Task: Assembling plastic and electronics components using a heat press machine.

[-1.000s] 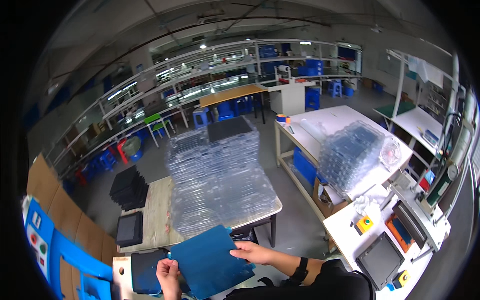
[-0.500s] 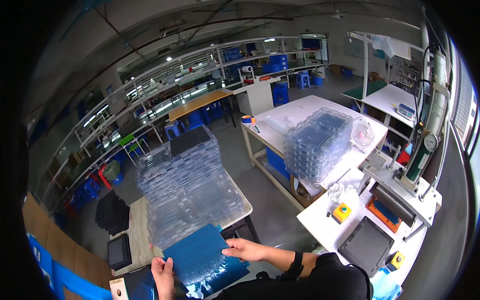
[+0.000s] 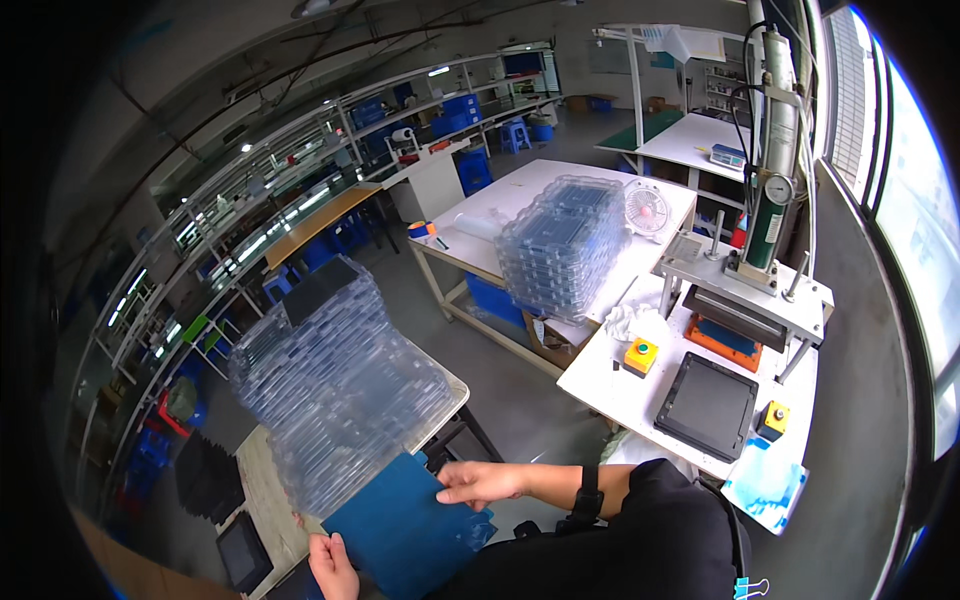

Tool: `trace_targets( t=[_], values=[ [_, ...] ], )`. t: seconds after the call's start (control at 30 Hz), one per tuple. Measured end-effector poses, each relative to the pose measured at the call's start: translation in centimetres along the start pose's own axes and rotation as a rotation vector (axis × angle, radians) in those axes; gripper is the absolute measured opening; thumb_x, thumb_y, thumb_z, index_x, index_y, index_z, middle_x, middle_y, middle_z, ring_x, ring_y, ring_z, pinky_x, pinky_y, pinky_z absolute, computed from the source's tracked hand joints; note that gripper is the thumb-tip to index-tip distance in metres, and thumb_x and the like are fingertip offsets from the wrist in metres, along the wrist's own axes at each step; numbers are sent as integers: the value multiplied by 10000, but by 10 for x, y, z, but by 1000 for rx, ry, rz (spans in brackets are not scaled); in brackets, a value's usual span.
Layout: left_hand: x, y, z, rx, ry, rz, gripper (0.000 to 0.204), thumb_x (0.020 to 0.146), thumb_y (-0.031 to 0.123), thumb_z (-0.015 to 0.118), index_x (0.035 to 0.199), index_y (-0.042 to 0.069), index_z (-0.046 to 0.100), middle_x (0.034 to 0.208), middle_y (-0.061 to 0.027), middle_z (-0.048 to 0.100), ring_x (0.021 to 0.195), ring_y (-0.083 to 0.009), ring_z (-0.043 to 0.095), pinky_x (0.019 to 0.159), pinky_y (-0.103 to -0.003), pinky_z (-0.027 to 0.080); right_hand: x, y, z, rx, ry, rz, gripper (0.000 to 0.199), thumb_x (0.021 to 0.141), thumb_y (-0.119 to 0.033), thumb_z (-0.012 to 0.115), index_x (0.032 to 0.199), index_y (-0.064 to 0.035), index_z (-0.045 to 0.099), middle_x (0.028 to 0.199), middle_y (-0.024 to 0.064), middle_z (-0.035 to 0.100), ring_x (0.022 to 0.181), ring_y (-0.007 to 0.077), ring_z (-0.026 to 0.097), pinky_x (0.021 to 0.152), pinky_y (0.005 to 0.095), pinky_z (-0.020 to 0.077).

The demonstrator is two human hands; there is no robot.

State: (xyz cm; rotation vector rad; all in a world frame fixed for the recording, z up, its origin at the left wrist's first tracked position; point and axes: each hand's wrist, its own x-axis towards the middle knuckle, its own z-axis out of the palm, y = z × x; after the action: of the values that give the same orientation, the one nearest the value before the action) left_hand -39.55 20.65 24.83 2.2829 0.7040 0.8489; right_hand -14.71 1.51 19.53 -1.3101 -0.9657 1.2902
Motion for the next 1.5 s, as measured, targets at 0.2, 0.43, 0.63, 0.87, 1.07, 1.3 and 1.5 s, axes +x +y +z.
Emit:
trace_targets(
  t=[0.2, 0.43, 0.63, 0.87, 1.07, 1.3, 1.5],
  values=[
    [-2, -21, 2, 25, -82, 39, 231, 958, 213, 507, 794, 57, 464, 616, -114, 410, 527, -219, 376, 512, -352, 371, 33, -17, 14, 120, 316, -168, 539, 912, -349, 590, 1303, -36, 393, 898, 83, 575, 737, 125, 542, 649, 273, 465],
    [0, -3, 0, -421, 62, -207, 149, 903, 84, 577, 811, 62, 463, 760, 1, 429, 704, -111, 388, 660, -244, 372, 55, -12, 14, 117, 358, -51, 247, 950, -207, 548, 1081, 1, 562, 866, 42, 611, 756, 86, 567, 635, 242, 471],
    [-17, -9, 2, -174, 71, -490, 126, 806, 101, 657, 832, 5, 580, 968, -147, 587, 894, -217, 530, 812, -371, 433, 52, 7, 35, -51, 507, -265, 217, 953, -140, 533, 1093, 20, 571, 853, 32, 609, 764, 73, 551, 685, 240, 464],
    [-23, -27, 7, -285, 227, -308, 338, 859, 105, 652, 682, 83, 364, 665, 45, 323, 607, -59, 272, 520, -227, 255, 64, 6, 49, -26, 609, -360, 134, 907, -137, 597, 926, -25, 525, 688, 22, 549, 652, 88, 502, 607, 254, 426],
    [-28, -12, -6, -134, 186, -361, 279, 894, 85, 578, 681, 39, 404, 676, -21, 419, 620, -108, 366, 568, -274, 335, 67, 2, 56, -102, 600, -392, 115, 915, -116, 592, 930, -20, 530, 706, 10, 573, 654, 54, 499, 595, 231, 428],
    [-24, -2, -18, 340, 149, 376, 141, 792, -18, 570, 719, -30, 450, 1087, -247, 543, 1001, -418, 523, 890, -462, 393, 73, 7, 50, -32, 532, -500, 125, 925, -113, 580, 924, -18, 500, 744, 11, 563, 673, 41, 482, 605, 221, 421],
    [-23, 16, -24, 293, 133, 553, 156, 781, -39, 572, 713, -35, 431, 1136, -262, 541, 1010, -438, 534, 875, -479, 417, 57, -10, 52, -334, 599, -467, 231, 879, -148, 625, 1045, -30, 515, 1014, 141, 592, 928, 224, 597, 784, 335, 465]
  ],
)
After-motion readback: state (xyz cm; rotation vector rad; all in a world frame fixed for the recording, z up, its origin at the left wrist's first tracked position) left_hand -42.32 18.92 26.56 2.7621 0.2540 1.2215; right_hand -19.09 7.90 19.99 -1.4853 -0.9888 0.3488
